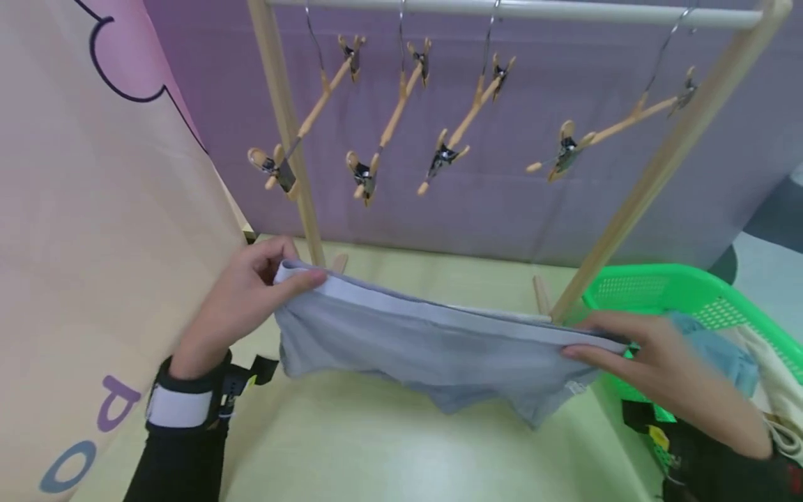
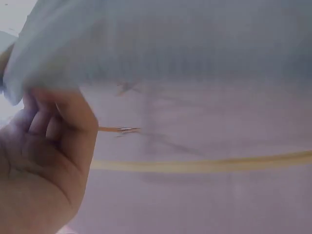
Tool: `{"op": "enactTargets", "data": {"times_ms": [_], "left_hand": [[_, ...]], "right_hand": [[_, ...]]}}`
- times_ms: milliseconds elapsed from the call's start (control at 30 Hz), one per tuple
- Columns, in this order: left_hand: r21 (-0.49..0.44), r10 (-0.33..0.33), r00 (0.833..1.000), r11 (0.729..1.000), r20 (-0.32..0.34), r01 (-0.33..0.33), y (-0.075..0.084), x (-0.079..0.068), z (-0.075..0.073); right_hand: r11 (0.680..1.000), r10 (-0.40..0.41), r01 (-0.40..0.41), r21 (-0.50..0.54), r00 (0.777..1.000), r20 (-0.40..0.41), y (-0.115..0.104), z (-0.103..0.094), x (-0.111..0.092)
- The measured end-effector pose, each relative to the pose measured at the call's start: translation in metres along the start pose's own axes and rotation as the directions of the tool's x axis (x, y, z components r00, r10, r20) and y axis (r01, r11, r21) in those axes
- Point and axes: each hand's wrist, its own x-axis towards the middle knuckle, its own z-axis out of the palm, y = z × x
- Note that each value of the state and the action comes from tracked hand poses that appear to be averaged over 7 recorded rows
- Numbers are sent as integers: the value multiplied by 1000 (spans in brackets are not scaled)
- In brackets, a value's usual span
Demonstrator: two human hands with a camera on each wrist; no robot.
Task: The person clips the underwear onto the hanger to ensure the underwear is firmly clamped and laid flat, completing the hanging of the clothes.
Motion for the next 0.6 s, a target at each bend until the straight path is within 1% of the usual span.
{"op": "enactTargets", "data": {"times_ms": [33, 67, 100, 133, 167, 200, 233, 267, 300, 333, 367, 400, 433, 467, 500, 533, 567, 600], "left_hand": [[-42, 16, 1000, 999, 22, -15, 5, -5, -5], [-110, 38, 998, 993, 46, -32, 9, -10, -9], [-177, 68, 996, 983, 66, -56, 12, -14, -13], [-247, 108, 991, 965, 83, -85, 15, -17, -16], [-311, 151, 984, 944, 99, -113, 18, -20, -18], [-355, 182, 975, 926, 129, -126, 20, -22, -20], [-380, 193, 967, 917, 169, -117, 21, -23, -21], [-378, 200, 958, 919, 206, -110, 22, -23, -21], [-348, 192, 951, 932, 243, -100, 20, -21, -21], [-315, 170, 942, 946, 289, -75, 16, -18, -20], [-283, 135, 929, 959, 346, -34, 10, -14, -18], [-251, 94, 909, 968, 406, 12, 1, -9, -16], [-234, 57, 887, 971, 459, 59, -11, -3, -12], [-223, 25, 863, 969, 505, 103, -25, 3, -7], [-216, -15, 835, 963, 550, 159, -41, 9, -1], [-204, -57, 807, 955, 587, 216, -57, 13, 5], [-186, -99, 783, 946, 614, 265, -72, 17, 13], [-154, -144, 765, 940, 627, 304, -87, 19, 20]], "right_hand": [[1000, -16, 15, -13, 1000, -16, -4, -5, -5], [999, -31, 31, -15, 999, -24, -7, -10, -11], [1000, -28, 28, -13, 999, -27, -9, -16, -18], [1000, -16, 16, -17, 1000, -24, -9, -21, -26], [1000, 12, -13, -14, 1000, -18, -9, -25, -34], [999, 32, -32, -13, 999, -12, -6, -28, -42], [998, 55, -55, -2, 998, -11, -4, -30, -48], [997, 66, -66, 32, 998, -8, -1, -31, -51], [995, 102, -102, 19, 995, 1, 1, -30, -52], [990, 137, -138, 11, 990, 29, 4, -29, -51], [984, 178, -180, 15, 981, 71, 7, -27, -47], [977, 204, -212, 37, 969, 141, 11, -24, -42], [968, 227, -245, 61, 949, 218, 16, -20, -35], [957, 235, -274, 90, 922, 306, 22, -15, -28], [948, 251, -307, 87, 885, 391, 29, -8, -22], [931, 250, -344, 124, 846, 470, 38, -1, -16], [914, 235, -371, 163, 812, 534, 46, 8, -11], [903, 214, -384, 192, 790, 574, 55, 17, -6]]}}
